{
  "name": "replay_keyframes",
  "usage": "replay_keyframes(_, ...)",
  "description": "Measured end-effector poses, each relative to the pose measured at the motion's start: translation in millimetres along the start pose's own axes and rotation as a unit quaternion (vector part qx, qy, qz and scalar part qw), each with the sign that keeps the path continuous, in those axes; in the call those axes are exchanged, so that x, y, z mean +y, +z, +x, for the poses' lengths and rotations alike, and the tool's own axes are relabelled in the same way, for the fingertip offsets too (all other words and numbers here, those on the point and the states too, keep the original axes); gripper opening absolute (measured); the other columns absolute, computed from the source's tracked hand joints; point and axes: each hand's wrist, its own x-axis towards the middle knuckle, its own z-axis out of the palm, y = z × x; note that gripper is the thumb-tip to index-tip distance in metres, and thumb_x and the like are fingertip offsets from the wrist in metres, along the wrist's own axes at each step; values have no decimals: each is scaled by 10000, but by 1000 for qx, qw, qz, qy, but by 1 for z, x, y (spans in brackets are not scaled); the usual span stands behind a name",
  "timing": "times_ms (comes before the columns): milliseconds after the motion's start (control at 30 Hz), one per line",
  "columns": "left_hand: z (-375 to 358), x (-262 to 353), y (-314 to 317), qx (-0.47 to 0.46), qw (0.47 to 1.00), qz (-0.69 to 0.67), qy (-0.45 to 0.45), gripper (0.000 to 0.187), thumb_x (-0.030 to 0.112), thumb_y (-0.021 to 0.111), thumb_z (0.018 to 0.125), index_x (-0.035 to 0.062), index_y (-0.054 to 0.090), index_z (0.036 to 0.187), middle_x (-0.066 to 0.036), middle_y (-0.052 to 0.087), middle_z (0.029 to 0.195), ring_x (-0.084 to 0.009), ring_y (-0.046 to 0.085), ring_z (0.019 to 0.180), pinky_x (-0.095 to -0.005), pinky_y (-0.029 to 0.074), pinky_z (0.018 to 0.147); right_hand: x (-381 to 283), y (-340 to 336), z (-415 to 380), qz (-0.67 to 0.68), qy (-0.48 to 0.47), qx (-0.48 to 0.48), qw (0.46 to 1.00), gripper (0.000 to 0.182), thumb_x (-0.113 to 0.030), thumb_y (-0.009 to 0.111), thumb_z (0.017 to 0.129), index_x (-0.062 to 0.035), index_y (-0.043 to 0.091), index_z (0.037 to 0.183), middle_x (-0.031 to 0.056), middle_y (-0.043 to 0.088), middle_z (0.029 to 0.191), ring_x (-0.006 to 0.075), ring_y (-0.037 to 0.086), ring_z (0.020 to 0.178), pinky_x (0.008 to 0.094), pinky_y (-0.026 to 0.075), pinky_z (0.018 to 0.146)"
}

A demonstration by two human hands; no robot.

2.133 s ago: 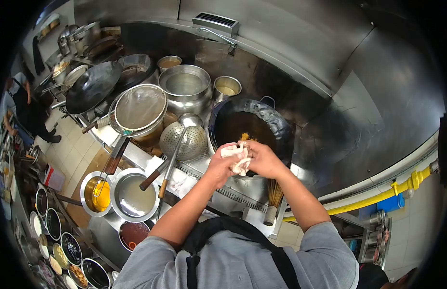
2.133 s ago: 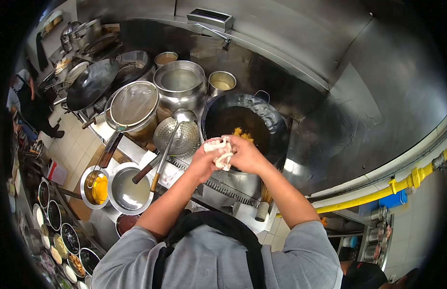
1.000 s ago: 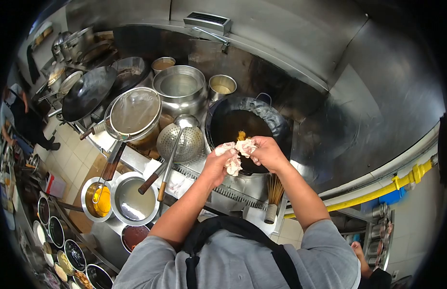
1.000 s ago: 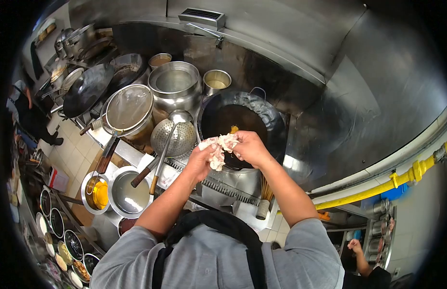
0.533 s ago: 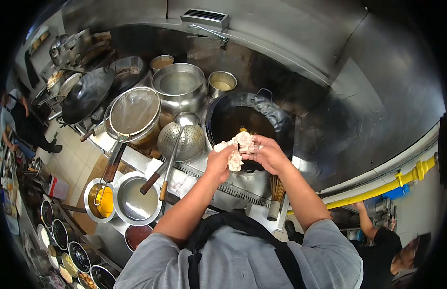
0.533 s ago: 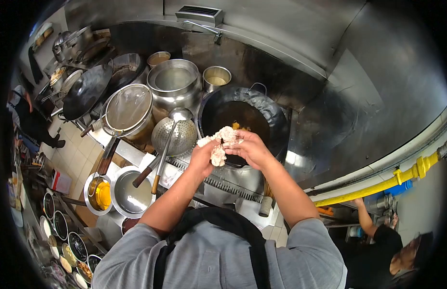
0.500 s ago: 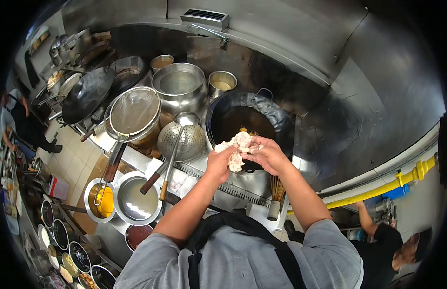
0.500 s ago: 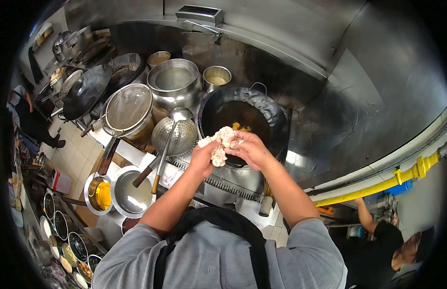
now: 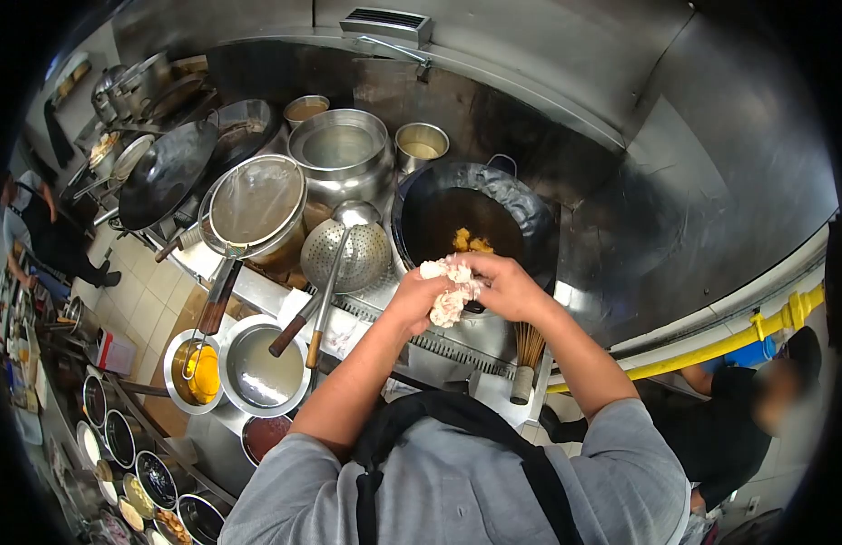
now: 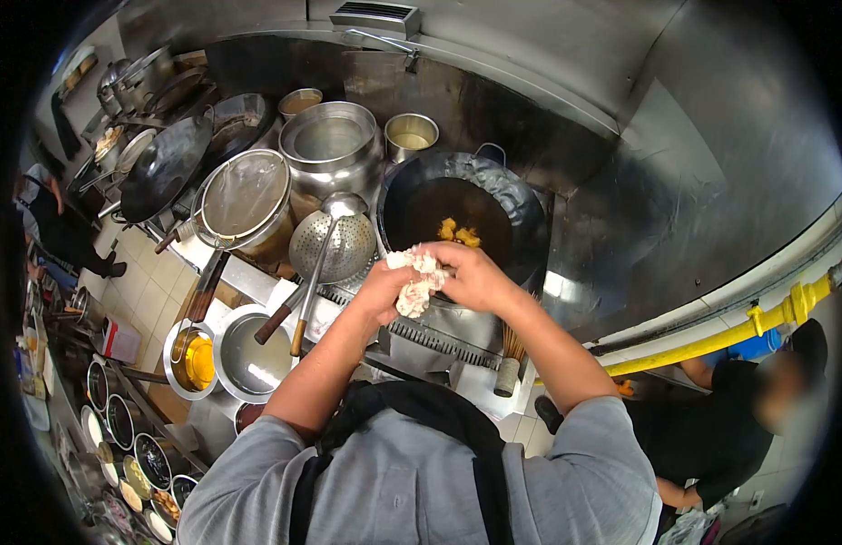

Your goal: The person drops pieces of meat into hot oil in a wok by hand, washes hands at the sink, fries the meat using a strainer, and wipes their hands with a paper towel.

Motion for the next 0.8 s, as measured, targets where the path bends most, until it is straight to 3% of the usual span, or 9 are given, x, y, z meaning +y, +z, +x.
replay_keyframes(33, 3, -2, -4, -14, 1000, -11, 8, 259, -20, 606, 775, -14, 597, 1034, -97, 656, 920, -182, 660, 755, -293, 549, 612, 0, -3, -1, -118, -96, -10, 988, 403, -31, 602, 719, 0, 570, 1120, 158, 597, 1045, 316, 607, 951, 362, 489, 837)
replay_keyframes(133, -4, 4, 5, -6, 1000, 18, -7, 211, 20, 611, 807, -10, 599, 1015, -101, 654, 910, -175, 656, 741, -287, 547, 606, -13, -2, -5, -171, -143, 5, 975, 362, -15, 586, 724, 4, 585, 1086, 155, 601, 1048, 293, 615, 949, 342, 490, 829)
replay_keyframes(267, 14, -12, -26, -95, 986, -124, -51, 253, 52, 625, 812, 0, 541, 1045, -118, 630, 894, -207, 643, 722, -309, 553, 606, 2, -2, -4, -113, -58, 84, 988, 212, -12, 602, 758, -4, 612, 970, 119, 628, 853, 266, 646, 786, 330, 518, 712)
replay_keyframes(333, 18, -18, -32, -99, 978, -173, -54, 260, 58, 619, 814, 14, 530, 1055, -125, 612, 908, -224, 628, 730, -313, 545, 613, 27, -8, 0, 227, 57, 139, 962, 236, 26, 524, 838, -4, 570, 1067, 73, 629, 863, 178, 636, 758, 273, 535, 632)
replay_keyframes(400, 19, -18, -41, -66, 972, -224, -35, 247, 58, 617, 813, 44, 536, 1046, -117, 616, 891, -228, 632, 721, -337, 532, 575, 4, -28, 1, 498, 93, 209, 837, 294, 13, 456, 868, 7, 516, 1156, 89, 616, 918, 176, 618, 816, 289, 539, 669)
replay_keyframes(467, 15, -16, -45, -53, 971, -229, -41, 230, 48, 616, 807, 55, 535, 1022, -109, 611, 869, -229, 626, 720, -341, 525, 572, 21, -45, -1, 624, 29, 169, 763, 290, -135, 463, 923, 4, 501, 1174, 119, 584, 996, 187, 583, 815, 292, 520, 745)
replay_keyframes(533, 14, -17, -45, -58, 974, -216, -32, 235, 42, 610, 807, 60, 533, 1028, -112, 612, 875, -236, 626, 725, -353, 527, 578, 33, -49, -5, 684, 66, 171, 706, 285, -73, 458, 925, -11, 494, 1201, 119, 607, 997, 201, 600, 857, 305, 530, 720)
replay_keyframes(667, 12, -13, -43, -22, 988, -155, -14, 258, 57, 600, 814, 55, 531, 1063, -110, 610, 897, -230, 621, 738, -346, 526, 590, 52, -40, 3, 576, 127, 249, 768, 277, -45, 500, 910, -22, 492, 1186, 129, 615, 971, 198, 609, 814, 278, 525, 651)
replay_keyframes(800, 6, -10, -44, -10, 989, -148, -2, 240, 52, 590, 818, 49, 537, 1052, -103, 616, 888, -217, 625, 727, -336, 531, 591, 54, -55, 21, 433, 131, 240, 859, 98, -86, 547, 910, -68, 513, 999, 79, 598, 865, 145, 570, 630, 245, 454, 472)
